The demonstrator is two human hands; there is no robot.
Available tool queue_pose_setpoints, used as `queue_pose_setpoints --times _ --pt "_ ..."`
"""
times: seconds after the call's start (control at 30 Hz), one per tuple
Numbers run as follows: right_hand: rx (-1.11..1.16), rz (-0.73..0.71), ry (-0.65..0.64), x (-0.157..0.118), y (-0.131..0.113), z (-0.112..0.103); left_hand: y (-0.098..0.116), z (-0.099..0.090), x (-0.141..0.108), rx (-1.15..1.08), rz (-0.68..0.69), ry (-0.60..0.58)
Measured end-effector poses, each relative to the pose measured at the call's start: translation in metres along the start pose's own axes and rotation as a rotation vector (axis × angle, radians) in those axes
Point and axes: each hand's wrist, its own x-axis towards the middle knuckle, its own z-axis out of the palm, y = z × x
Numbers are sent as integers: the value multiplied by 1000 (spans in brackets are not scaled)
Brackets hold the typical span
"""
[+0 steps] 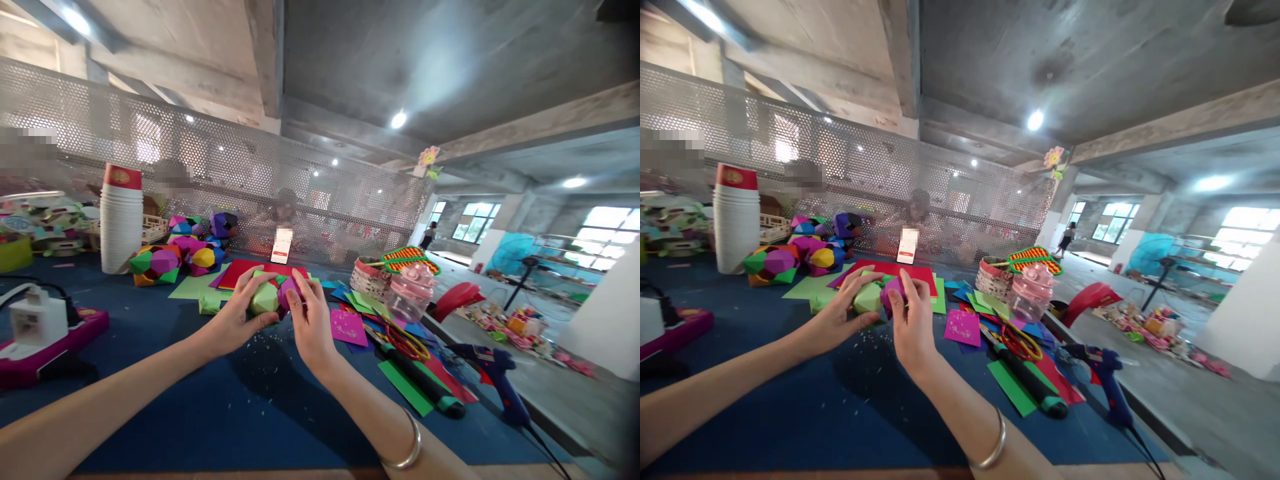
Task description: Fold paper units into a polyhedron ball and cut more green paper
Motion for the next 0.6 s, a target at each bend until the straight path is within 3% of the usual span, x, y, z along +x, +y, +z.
queue_pose_setpoints --times 0.43,0.6 --pt "-25 -55 -4 -2 5 2 -1 -3 1 -16 3 -24" --pt "155 144 47 1 -5 -1 3 -4 3 -10 7 4"
